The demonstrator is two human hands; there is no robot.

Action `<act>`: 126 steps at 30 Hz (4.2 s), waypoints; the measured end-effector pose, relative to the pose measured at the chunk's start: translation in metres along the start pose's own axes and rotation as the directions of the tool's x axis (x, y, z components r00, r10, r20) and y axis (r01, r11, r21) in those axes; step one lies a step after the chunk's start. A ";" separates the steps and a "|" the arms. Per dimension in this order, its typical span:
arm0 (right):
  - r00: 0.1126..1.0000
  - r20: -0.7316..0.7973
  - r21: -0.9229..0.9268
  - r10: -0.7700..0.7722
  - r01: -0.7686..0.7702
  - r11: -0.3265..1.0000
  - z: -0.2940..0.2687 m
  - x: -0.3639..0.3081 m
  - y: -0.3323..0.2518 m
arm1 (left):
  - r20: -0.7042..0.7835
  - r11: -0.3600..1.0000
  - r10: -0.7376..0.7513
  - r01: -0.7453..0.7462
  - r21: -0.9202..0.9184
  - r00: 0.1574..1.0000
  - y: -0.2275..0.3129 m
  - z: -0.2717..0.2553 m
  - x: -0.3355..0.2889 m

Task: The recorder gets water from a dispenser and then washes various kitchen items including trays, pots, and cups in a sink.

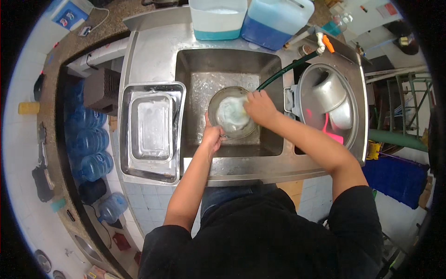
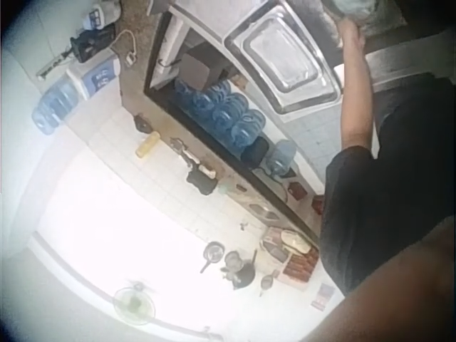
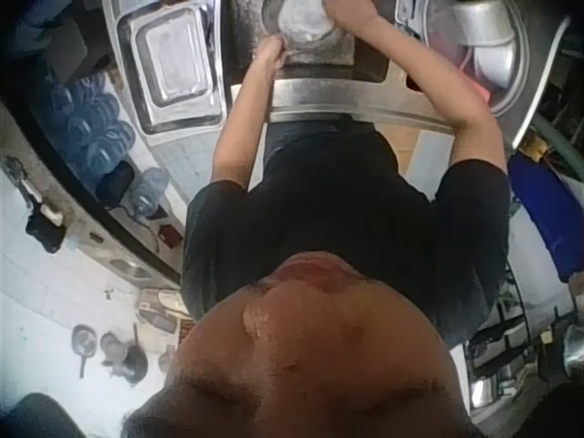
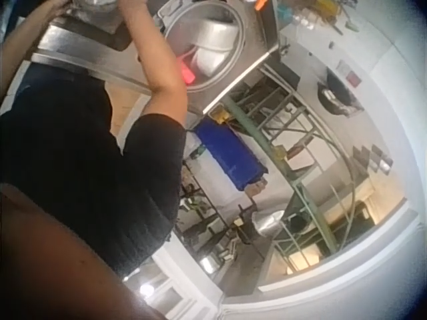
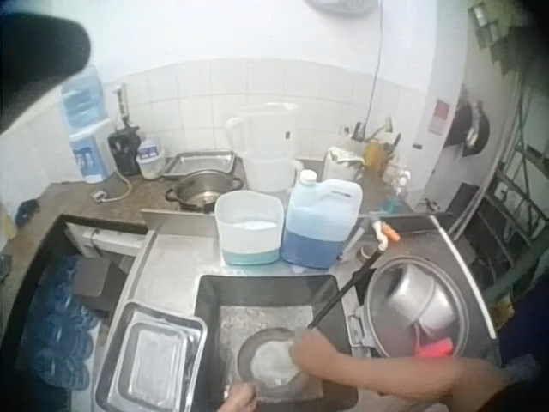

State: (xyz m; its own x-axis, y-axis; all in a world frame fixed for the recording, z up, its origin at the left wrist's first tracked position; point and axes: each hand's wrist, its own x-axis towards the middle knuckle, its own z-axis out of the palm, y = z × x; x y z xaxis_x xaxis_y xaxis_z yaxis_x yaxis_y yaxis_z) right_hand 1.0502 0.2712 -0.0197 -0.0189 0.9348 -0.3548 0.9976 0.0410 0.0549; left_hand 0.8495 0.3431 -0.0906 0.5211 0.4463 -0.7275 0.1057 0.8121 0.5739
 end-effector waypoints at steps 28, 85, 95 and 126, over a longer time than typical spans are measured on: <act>0.839 -0.544 0.181 0.034 0.078 0.980 0.099 0.043 -0.045 | 0.088 0.992 -0.038 0.027 0.120 0.995 -0.013 0.027 0.000; 0.850 0.434 0.165 0.299 0.252 -0.954 0.081 -0.009 0.010 | -0.179 0.885 0.253 -0.302 -0.353 0.951 0.027 0.063 -0.002; 0.931 -0.032 0.943 0.363 0.149 -0.298 0.024 -0.020 -0.012 | -0.222 0.960 0.278 -0.263 0.095 0.934 0.021 0.006 0.018; 0.842 -0.439 0.859 0.314 0.290 0.422 -0.100 -0.063 -0.044 | -0.386 0.951 0.305 -0.300 0.073 0.871 0.125 -0.133 -0.129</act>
State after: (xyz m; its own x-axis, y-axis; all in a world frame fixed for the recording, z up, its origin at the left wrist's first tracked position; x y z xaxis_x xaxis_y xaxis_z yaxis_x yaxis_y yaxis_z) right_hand 1.0006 0.2456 0.0938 0.2686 0.9547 0.1282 0.4719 -0.0144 -0.8815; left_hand 0.6828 0.4366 0.0254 0.1592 0.7811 -0.6038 0.0062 0.6108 0.7918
